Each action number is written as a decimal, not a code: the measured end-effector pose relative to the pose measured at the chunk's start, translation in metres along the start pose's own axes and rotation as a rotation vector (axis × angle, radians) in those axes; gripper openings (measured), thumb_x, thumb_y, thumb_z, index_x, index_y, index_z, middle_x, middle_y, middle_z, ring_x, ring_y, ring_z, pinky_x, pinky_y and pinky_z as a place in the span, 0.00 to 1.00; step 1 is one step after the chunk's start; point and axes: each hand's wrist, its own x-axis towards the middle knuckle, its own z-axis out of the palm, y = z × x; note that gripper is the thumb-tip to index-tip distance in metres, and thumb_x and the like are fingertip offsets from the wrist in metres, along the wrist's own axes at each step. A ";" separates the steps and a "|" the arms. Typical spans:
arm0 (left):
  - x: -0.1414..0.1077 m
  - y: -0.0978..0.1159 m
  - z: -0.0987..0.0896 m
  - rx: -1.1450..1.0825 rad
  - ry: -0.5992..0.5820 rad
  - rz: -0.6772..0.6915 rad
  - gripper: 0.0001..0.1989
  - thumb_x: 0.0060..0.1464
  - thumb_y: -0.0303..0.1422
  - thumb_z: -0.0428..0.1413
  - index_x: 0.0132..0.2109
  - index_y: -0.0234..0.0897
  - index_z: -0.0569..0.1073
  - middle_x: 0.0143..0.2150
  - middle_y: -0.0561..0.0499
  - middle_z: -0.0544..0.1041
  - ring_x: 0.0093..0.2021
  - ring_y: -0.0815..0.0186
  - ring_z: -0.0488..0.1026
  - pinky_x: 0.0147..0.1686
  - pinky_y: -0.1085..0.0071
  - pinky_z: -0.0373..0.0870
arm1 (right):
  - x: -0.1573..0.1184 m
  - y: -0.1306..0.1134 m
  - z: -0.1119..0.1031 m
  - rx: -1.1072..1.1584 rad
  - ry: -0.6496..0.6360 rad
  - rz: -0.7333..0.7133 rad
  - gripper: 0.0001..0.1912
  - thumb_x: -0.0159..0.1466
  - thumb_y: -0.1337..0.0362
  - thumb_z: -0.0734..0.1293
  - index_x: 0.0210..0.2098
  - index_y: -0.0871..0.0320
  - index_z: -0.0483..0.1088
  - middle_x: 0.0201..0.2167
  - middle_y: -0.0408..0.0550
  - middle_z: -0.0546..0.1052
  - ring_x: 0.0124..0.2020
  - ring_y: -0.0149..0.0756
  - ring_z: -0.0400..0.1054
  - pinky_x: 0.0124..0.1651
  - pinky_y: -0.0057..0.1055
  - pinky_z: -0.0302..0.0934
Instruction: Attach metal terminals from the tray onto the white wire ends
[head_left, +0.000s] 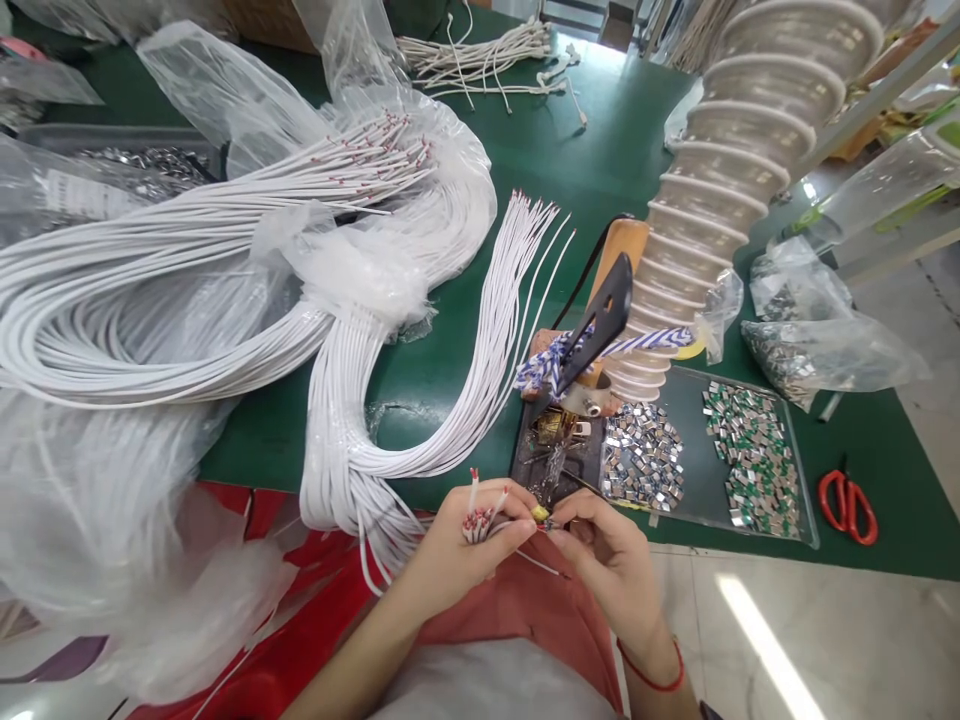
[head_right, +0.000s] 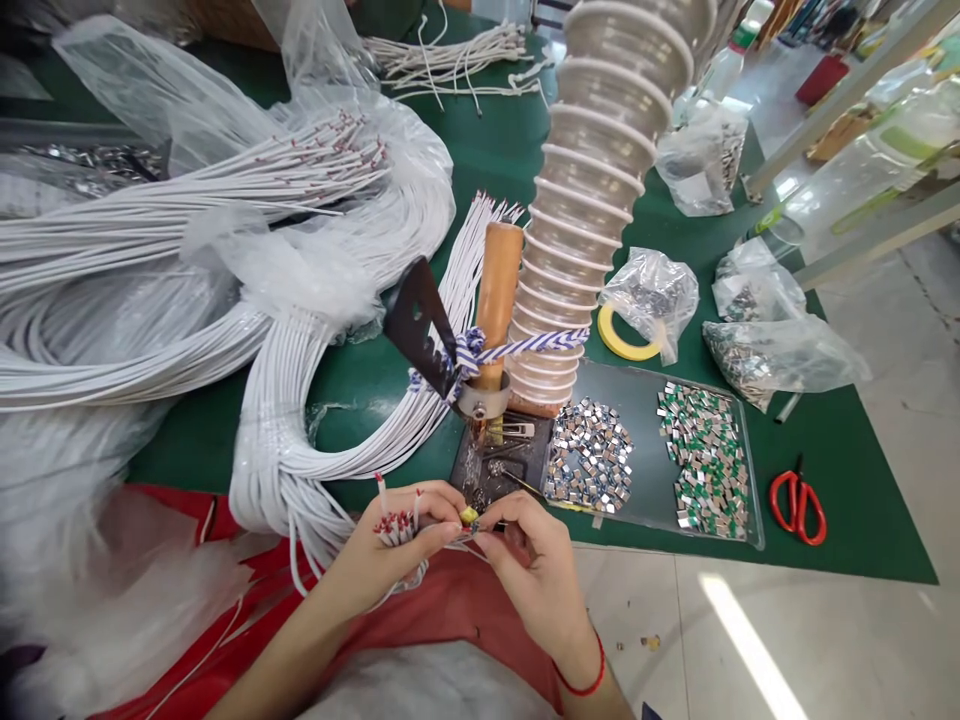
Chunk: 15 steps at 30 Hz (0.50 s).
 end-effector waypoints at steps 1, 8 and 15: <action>-0.001 0.000 0.001 -0.008 0.011 -0.006 0.09 0.59 0.30 0.61 0.30 0.35 0.81 0.37 0.47 0.83 0.36 0.64 0.77 0.38 0.70 0.70 | 0.000 0.000 0.001 0.003 -0.001 -0.006 0.04 0.66 0.69 0.71 0.37 0.53 0.77 0.32 0.43 0.78 0.28 0.32 0.66 0.30 0.27 0.59; -0.002 0.004 0.007 -0.057 0.075 -0.001 0.10 0.56 0.27 0.59 0.26 0.35 0.78 0.33 0.47 0.82 0.33 0.65 0.77 0.36 0.71 0.71 | -0.002 0.004 0.006 0.017 0.036 -0.038 0.06 0.65 0.71 0.71 0.38 0.52 0.77 0.33 0.43 0.79 0.28 0.31 0.67 0.30 0.25 0.60; -0.001 -0.001 0.009 -0.035 0.116 0.053 0.10 0.57 0.26 0.59 0.27 0.36 0.79 0.33 0.48 0.84 0.35 0.64 0.79 0.38 0.71 0.73 | -0.004 0.009 0.010 0.018 0.080 -0.060 0.07 0.66 0.70 0.71 0.39 0.51 0.78 0.33 0.43 0.79 0.30 0.32 0.70 0.31 0.26 0.62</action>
